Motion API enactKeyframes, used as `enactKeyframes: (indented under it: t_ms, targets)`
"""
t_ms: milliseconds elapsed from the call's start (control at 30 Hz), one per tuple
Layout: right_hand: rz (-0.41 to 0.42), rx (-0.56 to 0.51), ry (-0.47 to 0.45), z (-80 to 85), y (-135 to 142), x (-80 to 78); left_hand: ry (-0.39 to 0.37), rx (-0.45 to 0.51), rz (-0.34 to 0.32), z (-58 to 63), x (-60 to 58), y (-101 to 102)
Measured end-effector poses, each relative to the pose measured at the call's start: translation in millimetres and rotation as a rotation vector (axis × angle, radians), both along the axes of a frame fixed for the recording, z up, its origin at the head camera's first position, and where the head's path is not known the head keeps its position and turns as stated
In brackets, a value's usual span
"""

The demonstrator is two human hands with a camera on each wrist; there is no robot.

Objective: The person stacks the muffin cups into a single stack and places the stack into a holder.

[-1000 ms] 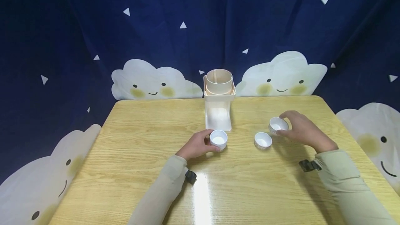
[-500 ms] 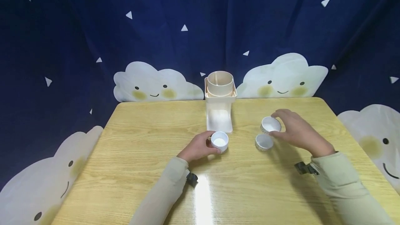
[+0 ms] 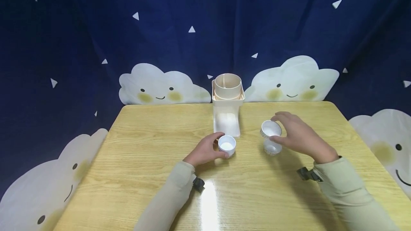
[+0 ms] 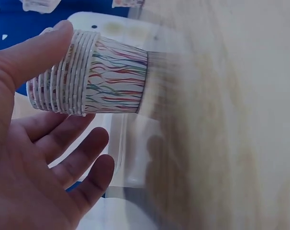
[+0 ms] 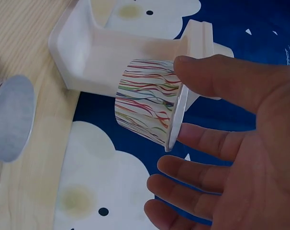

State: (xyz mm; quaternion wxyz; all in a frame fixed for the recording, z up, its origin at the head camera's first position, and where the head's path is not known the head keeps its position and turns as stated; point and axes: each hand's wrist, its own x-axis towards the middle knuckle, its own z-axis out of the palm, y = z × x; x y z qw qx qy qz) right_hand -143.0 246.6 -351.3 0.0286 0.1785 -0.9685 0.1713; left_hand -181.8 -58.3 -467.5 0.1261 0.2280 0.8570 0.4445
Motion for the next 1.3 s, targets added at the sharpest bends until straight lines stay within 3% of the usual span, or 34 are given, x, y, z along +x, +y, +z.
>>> enactKeyframes:
  t_ms: [567, 967, 1300]
  targets:
    - [0.026, -0.005, -0.021, -2.0, -28, -1.5, 0.013, 0.035, 0.027, -0.9, 2.2, 5]
    - [0.06, 0.012, 0.03, 1.1, -41, -3.3, 0.018, -0.002, 0.027, -1.2, -0.9, 4]
    - [0.062, 0.019, 0.01, -1.2, -52, -3.0, 0.018, 0.003, 0.028, -1.7, 0.6, 5]
